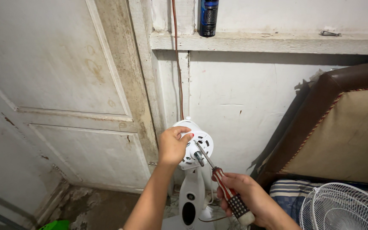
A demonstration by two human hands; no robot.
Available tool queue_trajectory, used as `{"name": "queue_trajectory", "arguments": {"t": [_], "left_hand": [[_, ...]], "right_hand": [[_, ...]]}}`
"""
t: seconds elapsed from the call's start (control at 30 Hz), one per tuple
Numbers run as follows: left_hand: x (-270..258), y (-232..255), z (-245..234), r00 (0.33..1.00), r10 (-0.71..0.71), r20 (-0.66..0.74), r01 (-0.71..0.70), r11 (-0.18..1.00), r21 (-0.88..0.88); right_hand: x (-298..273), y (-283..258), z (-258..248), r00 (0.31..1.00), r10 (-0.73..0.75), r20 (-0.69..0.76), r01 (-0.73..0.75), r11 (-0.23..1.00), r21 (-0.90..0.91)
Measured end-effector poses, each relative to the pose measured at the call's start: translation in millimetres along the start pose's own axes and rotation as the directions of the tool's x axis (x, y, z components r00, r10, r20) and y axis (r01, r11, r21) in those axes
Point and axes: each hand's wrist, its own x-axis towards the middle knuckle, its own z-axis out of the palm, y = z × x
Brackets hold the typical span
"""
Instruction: The person uses a screwdriver to tighten a screw on the back of a standing fan motor housing, then wipes the housing with a cloth, and continues to adjust the screw.
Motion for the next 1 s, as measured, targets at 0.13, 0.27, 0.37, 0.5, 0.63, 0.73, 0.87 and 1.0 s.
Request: {"name": "queue_trajectory", "arguments": {"t": [0.13,0.27,0.37,0.5,0.63,0.73,0.87,1.0], "left_hand": [[1,0,0,1.000,0.016,0.006,-0.015,0.998,-0.067],[1,-1,-2,1.000,0.026,0.002,-0.026,1.000,-0.011],[2,1,-2,1.000,0.016,0.012,-0.015,0.999,-0.043],[0,1,-3,1.000,-0.014,0.014,0.014,1.000,0.027],[-1,-1,-1,1.000,0.000,0.001,-0.001,0.998,0.063],[1,-5,1,0.999,-0.036,0.027,0.037,0.999,-0.039],[0,-8,2,0.998,0.068,-0.016,-0.069,0.998,-0.010],[-1,-1,-1,0.999,0.033,-0.007,-0.034,0.998,-0.048]], "right_hand": [[1,-3,7,0.999,0.020,-0.042,-0.020,1.000,0.011],[0,-5,12,0.999,0.016,-0.039,-0.015,1.000,0.022],[-2,-6,15,0.998,0.032,-0.060,-0.028,0.997,0.073],[-2,-5,13,0.998,0.038,-0.050,-0.032,0.994,0.104],[4,-3,7,0.997,0.069,-0.035,-0.065,0.990,0.125],[8,-4,4,0.989,0.136,0.064,-0.149,0.940,0.306],[8,-10,7,0.961,0.175,0.212,-0.264,0.800,0.539],[5,-21,15,0.957,0.229,0.175,-0.288,0.741,0.606]]}}
